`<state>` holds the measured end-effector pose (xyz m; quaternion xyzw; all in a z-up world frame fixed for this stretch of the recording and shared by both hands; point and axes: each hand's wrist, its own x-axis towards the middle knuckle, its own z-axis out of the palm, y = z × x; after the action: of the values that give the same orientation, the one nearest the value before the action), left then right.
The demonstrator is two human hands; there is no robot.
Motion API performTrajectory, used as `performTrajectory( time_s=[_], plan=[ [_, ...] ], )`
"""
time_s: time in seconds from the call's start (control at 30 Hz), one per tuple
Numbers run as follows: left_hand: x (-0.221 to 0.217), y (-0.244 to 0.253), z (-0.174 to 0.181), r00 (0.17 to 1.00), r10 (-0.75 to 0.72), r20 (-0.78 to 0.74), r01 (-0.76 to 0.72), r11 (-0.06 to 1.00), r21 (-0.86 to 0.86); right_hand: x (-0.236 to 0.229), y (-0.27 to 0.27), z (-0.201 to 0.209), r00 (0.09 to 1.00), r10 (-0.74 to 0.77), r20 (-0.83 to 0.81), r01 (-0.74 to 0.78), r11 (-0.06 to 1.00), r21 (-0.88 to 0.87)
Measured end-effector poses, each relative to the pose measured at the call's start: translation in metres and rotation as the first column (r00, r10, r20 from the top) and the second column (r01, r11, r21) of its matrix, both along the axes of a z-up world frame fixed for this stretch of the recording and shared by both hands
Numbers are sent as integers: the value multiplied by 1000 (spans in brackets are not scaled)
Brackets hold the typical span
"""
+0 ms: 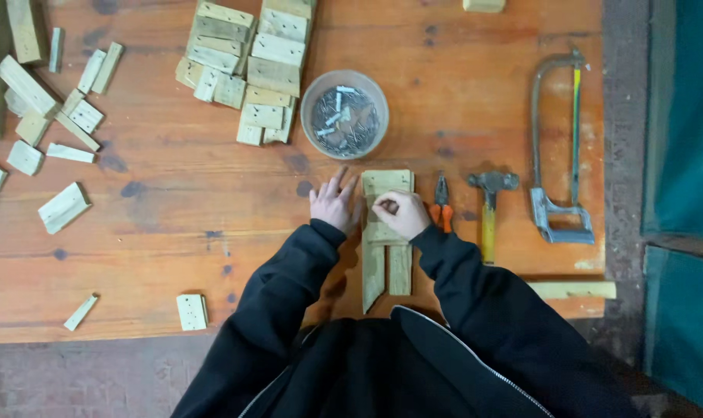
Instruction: The person assembles small wooden blocks into a vertical stack on a workbench. They repeatedly pick up nails from a container, place them into pre-drilled holes, and hammer them in to secure the blocks together. The person occasionally repositions the stack and adds more blocks to the structure.
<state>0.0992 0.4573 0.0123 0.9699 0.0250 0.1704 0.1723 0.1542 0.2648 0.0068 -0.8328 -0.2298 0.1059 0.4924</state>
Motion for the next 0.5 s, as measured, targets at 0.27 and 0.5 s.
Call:
performTrajectory(
  time_s=[0.27, 0.5],
  plan=[
    [29, 22, -22, 996, 77, -39, -75, 996, 56, 66, 35, 0, 998, 59, 26, -57, 995, -78],
    [31, 25, -23, 996, 86, 1, -86, 995, 49, 140, 64, -38, 932, 243, 268, -194, 961, -196]
  ],
)
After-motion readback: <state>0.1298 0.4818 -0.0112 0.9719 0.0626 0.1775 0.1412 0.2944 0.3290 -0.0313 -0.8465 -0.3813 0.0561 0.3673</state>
